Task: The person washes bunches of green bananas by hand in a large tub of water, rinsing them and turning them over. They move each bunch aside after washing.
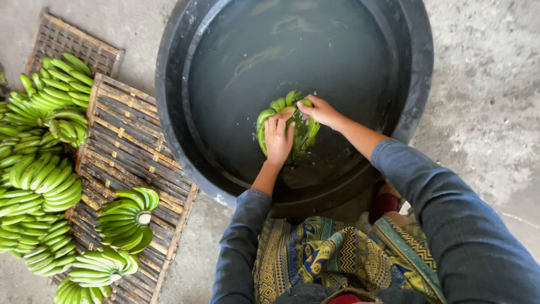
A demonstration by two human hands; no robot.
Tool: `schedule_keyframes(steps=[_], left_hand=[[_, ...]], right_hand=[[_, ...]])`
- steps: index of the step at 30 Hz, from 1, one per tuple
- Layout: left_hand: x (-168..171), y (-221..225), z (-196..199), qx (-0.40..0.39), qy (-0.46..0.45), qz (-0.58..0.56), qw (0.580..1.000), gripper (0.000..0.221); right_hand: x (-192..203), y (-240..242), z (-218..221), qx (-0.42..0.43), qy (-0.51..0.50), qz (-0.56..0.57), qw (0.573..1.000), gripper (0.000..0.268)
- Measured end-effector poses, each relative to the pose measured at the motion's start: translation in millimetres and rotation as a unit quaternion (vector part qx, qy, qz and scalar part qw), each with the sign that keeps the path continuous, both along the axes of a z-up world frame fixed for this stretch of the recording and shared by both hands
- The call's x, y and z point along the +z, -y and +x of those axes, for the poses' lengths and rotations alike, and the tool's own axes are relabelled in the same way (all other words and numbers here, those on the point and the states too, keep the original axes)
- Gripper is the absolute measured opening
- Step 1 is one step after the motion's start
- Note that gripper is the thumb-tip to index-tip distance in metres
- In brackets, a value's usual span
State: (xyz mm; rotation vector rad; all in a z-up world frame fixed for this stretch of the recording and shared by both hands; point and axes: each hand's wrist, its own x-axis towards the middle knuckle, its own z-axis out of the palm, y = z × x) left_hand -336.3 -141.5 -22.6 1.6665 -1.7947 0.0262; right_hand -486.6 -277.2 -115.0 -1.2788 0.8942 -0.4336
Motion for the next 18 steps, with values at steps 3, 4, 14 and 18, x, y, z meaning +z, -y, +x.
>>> schedule_keyframes(steps=[3,4,14,18], left_hand=[[0,-8,-13,-0.062,-0.042,-0.015,0.997,0.034],[-6,-2,-18,-0.054,-0.035,0.004,0.998,0.043],[-122,3,9,0.094,-0.030,0.396,0.913,0.055],[-122,17,26,0.063,-0.403,0.273,0.871,0.069]], right_hand=[[-8,3,10,-0.073,0.067,-0.018,0.995,0.036],[-10,11,13,-0.101,0.096,-0.033,0.990,0.038],[-6,10,-2,-0.097,-0.072,-0.140,0.983,0.029],[12,18,-1,0.035,-0.061,-0.240,0.968,0.027]])
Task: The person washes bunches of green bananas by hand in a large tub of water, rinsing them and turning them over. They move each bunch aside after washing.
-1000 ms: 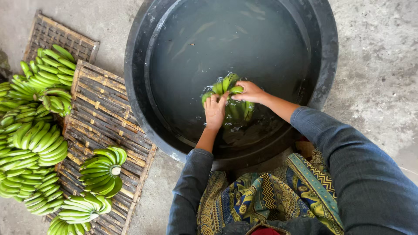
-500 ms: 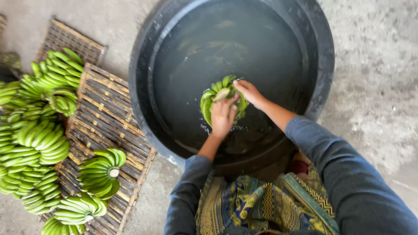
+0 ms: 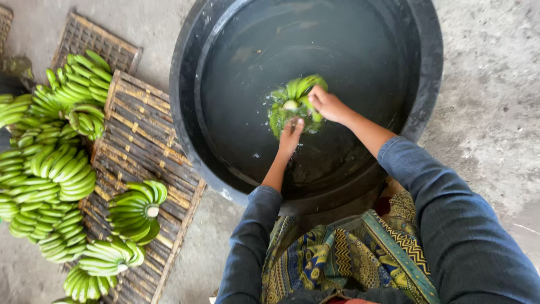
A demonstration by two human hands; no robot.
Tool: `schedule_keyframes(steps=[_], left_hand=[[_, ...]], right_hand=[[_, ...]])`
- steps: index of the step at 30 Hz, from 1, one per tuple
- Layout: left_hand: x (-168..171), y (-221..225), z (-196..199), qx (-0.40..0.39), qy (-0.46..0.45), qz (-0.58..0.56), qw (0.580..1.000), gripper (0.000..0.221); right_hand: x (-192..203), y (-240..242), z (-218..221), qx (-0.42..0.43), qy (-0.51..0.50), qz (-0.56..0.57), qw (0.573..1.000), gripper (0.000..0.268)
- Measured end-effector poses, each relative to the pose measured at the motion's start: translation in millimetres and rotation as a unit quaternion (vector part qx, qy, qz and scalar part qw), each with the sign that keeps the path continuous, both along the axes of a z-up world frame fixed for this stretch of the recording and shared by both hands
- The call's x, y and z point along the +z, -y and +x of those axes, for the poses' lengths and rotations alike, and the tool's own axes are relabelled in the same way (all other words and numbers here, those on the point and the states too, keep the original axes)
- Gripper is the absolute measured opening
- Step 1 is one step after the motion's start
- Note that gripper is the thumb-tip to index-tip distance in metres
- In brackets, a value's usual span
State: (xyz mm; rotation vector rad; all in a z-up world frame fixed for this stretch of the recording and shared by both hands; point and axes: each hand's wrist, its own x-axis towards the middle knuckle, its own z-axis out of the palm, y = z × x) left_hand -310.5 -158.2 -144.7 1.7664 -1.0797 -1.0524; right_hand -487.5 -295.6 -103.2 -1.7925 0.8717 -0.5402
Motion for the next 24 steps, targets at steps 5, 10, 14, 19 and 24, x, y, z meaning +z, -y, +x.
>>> schedule_keyframes(steps=[5,10,14,19,24], left_hand=[[-2,-5,16,0.095,-0.331,0.022,0.939,0.075],[0,-1,20,0.157,-0.357,0.034,0.920,0.052],[22,2,17,0.150,-0.401,0.018,0.904,0.044],[39,12,18,0.247,-0.477,0.048,0.842,0.044],[12,13,32,0.179,-0.589,-0.058,0.786,0.034]], right_hand=[[-5,-21,6,0.184,0.046,0.012,0.982,0.043],[9,-12,-3,0.125,-0.095,0.142,0.977,0.034],[20,-5,-18,0.085,-0.132,-0.003,0.988,0.033],[33,-30,-6,0.088,-0.128,-0.223,0.962,0.040],[49,-93,20,0.196,-0.108,-0.322,0.920,0.022]])
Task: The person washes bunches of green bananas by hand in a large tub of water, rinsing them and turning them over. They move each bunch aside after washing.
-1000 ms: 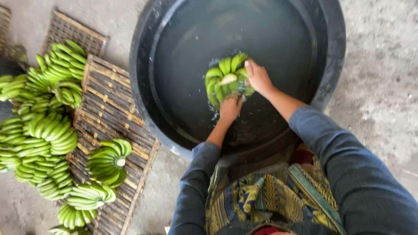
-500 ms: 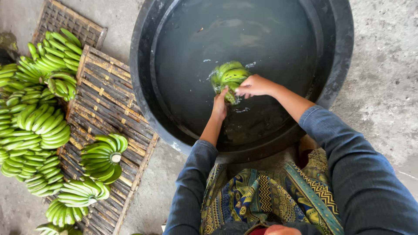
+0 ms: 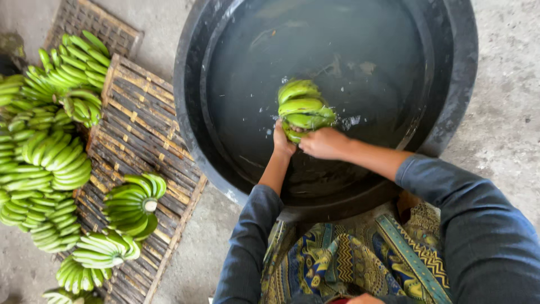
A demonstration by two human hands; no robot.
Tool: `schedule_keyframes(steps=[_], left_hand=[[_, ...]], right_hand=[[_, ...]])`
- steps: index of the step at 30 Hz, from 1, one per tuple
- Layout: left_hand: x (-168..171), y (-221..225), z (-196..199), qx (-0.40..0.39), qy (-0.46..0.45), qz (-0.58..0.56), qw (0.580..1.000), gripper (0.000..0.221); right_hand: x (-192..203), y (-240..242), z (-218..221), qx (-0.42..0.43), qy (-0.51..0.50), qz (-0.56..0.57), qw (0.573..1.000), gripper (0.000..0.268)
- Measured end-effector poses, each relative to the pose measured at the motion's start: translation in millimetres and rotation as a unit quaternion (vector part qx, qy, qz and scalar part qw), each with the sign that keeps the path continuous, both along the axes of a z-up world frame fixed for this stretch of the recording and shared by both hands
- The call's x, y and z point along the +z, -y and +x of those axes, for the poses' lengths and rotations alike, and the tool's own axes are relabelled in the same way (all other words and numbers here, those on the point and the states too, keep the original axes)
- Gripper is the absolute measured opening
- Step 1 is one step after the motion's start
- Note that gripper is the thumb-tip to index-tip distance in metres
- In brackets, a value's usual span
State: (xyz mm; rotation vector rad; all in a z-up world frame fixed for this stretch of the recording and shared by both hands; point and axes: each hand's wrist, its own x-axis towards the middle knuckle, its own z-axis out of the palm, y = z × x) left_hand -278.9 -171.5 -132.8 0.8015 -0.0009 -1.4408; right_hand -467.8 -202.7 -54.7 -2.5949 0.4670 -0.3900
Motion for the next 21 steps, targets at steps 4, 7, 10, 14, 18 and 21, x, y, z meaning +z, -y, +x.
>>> schedule_keyframes(steps=[4,7,10,14,18,21], left_hand=[[-25,-2,24,0.032,-0.045,0.080,0.995,0.038],[-34,-4,41,0.023,-0.114,0.090,0.989,0.042],[-32,0,48,-0.029,-0.147,0.067,0.986,0.047],[-13,1,29,-0.030,-0.055,0.078,0.995,0.045],[24,-10,8,-0.053,0.003,-0.052,0.997,0.069],[46,-13,-5,-0.055,0.034,-0.037,0.997,0.084]], right_hand=[[9,-13,3,-0.002,-0.004,-0.130,0.992,0.026],[12,-5,0,-0.003,0.004,-0.197,0.980,0.037],[10,8,-1,-0.041,0.077,-0.226,0.970,0.042],[-6,26,-5,0.024,-0.045,-0.087,0.995,0.026],[-23,26,-4,-0.013,0.000,0.080,0.997,0.046],[-33,36,0,-0.091,-0.001,0.246,0.965,0.054]])
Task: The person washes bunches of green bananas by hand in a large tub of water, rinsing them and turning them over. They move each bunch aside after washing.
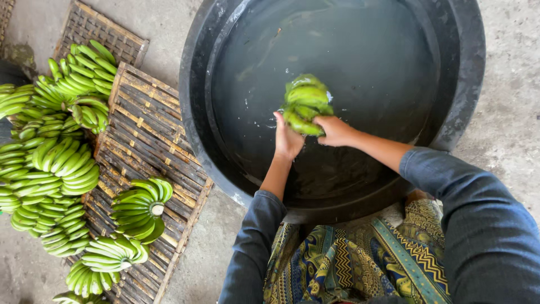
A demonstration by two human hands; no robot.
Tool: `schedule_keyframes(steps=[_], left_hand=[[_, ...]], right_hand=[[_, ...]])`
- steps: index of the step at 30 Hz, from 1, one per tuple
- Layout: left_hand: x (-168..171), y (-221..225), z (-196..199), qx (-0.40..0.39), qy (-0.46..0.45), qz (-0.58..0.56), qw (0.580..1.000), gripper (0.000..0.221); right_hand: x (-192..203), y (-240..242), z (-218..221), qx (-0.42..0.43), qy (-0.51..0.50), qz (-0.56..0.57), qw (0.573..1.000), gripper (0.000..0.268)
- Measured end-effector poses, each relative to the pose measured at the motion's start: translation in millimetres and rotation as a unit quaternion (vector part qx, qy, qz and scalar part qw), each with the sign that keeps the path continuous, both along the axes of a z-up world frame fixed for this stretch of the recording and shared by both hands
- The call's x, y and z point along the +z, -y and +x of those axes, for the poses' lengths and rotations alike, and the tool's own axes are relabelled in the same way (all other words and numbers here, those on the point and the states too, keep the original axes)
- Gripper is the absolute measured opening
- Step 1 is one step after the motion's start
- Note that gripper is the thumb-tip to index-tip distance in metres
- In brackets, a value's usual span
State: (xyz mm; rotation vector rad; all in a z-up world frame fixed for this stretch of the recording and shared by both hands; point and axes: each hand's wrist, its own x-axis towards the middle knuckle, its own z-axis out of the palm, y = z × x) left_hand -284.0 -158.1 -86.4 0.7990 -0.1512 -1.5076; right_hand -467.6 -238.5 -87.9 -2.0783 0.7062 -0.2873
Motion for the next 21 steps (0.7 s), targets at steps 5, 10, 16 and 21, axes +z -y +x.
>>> schedule_keyframes(steps=[5,10,16,21], left_hand=[[-4,6,-24,-0.158,0.157,0.057,0.973,0.089],[-16,6,-9,-0.075,0.061,0.055,0.994,0.081],[-42,9,0,0.024,-0.022,0.202,0.979,0.053],[-70,16,17,0.041,-0.031,0.041,0.998,0.025]], right_hand=[[-10,22,3,-0.041,0.095,0.130,0.986,0.062],[-7,1,0,-0.012,-0.080,-0.116,0.990,0.052],[14,-13,4,0.136,-0.113,-0.237,0.955,0.045],[18,5,-5,0.108,-0.068,0.006,0.992,0.069]])
